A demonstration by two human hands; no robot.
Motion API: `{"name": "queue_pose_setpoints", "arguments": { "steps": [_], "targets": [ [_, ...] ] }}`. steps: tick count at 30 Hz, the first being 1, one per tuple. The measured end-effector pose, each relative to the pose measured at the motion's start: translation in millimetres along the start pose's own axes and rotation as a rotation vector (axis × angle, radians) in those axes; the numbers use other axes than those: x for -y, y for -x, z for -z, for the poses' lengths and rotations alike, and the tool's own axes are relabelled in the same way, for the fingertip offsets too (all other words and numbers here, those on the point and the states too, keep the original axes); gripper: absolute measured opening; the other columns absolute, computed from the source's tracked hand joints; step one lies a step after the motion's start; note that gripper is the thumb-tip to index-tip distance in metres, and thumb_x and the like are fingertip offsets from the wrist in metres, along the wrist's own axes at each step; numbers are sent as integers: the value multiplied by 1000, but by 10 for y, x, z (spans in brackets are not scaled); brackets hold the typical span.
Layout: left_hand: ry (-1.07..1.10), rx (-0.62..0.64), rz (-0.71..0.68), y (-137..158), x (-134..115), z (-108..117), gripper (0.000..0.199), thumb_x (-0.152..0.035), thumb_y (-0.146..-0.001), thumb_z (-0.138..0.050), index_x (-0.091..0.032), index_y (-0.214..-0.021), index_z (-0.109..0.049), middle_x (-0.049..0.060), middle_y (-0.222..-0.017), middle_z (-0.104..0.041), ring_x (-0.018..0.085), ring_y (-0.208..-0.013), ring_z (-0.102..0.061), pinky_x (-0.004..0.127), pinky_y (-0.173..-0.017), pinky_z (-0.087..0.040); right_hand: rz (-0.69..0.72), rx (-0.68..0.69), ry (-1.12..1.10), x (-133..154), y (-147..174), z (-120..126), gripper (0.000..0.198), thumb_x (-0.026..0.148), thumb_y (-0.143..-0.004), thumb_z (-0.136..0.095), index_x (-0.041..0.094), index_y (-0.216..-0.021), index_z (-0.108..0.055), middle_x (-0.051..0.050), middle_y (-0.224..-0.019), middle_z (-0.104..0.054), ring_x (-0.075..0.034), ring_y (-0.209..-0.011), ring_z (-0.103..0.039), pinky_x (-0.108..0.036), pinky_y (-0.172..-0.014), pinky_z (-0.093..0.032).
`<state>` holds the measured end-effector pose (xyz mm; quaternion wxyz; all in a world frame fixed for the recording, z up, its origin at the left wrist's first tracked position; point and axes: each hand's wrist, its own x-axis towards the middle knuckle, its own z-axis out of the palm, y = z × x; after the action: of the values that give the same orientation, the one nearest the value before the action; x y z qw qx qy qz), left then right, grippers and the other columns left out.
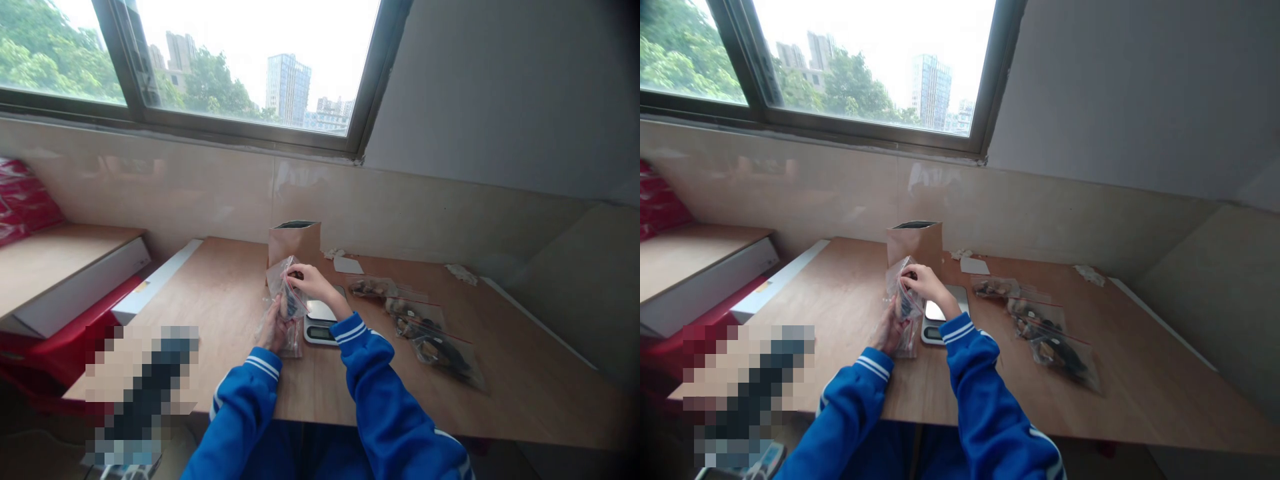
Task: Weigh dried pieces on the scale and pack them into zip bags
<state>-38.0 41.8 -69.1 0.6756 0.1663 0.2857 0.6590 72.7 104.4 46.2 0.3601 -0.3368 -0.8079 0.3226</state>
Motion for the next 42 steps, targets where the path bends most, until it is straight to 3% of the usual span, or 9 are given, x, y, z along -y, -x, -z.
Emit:
{"name": "queue_pose_setpoints", "arguments": {
  "steps": [6, 12, 16, 22, 25, 29, 34, 38, 42],
  "targets": [
    [68, -116, 21, 9, -86, -37, 27, -35, -91, -53, -19, -110, -63, 4, -102, -70, 9, -69, -64, 17, -52, -50, -19, -11, -173, 21, -20, 119, 25, 34, -79, -64, 17, -94, -73, -4, -87, -73, -15, -73, -66, -25, -65, -51],
    [66, -134, 58, -17, -83, -2, 30, -39, -88, -56, -19, -109, -64, 4, -91, -70, 7, -57, -60, 16, -48, -50, 151, -413, -150, 94, -500, 390, 29, 38, -81, -63, 18, -101, -69, -7, -102, -70, -18, -91, -64, -30, -82, -51],
    [73, -128, 53, -30, -74, 13, 30, -42, -87, -59, -19, -105, -64, 4, -89, -70, 7, -56, -60, 16, -49, -50, 261, -612, 53, 205, -1042, 538, 22, 31, -86, -57, 17, -101, -67, -8, -103, -65, -17, -92, -61, -30, -86, -49],
    [61, -128, 35, -22, -85, -7, 29, -39, -87, -59, -19, -107, -64, 5, -90, -70, 7, -55, -60, 16, -47, -50, 316, -461, 162, 116, -1435, 425, 23, 15, -88, -44, 15, -103, -62, -6, -99, -57, -12, -77, -56, -25, -78, -47],
    [83, -112, 39, -17, -89, -21, 30, -38, -88, -57, -17, -109, -63, 6, -89, -70, 7, -56, -61, 15, -49, -50, 321, -336, 167, -36, -1381, 318, 23, 13, -87, -43, 15, -98, -63, -5, -96, -56, -13, -81, -56, -26, -80, -47],
    [124, -108, 47, -32, -75, -2, 36, -37, -87, -60, -13, -114, -61, 8, -89, -70, 6, -53, -59, 14, -46, -49, 348, -330, 106, -177, -1290, 290, 19, 15, -85, -45, 16, -92, -63, -7, -97, -58, -16, -87, -58, -29, -81, -48],
    [133, -120, 40, -50, -57, 28, 36, -37, -86, -61, -16, -115, -60, 7, -89, -70, 7, -53, -59, 14, -45, -48, 266, -297, 48, -196, -1244, 355, 19, 14, -80, -47, 18, -92, -61, -5, -93, -64, -17, -87, -59, -30, -82, -48],
    [131, -113, 35, -38, -62, 6, 37, -36, -85, -62, -15, -116, -61, 7, -90, -71, 7, -55, -60, 15, -48, -49, 234, -217, 152, -145, -1137, 387, 25, 9, -77, -42, 19, -87, -63, -2, -86, -66, -16, -84, -59, -31, -83, -47],
    [91, -111, 3, -27, -62, -23, 42, -42, -86, -60, -14, -118, -60, 8, -94, -71, 8, -57, -61, 17, -50, -50, 267, -403, 218, -24, -923, 388, 27, 8, -74, -41, 19, -87, -63, -5, -94, -66, -18, -95, -58, -32, -91, -43]
  ]
}}
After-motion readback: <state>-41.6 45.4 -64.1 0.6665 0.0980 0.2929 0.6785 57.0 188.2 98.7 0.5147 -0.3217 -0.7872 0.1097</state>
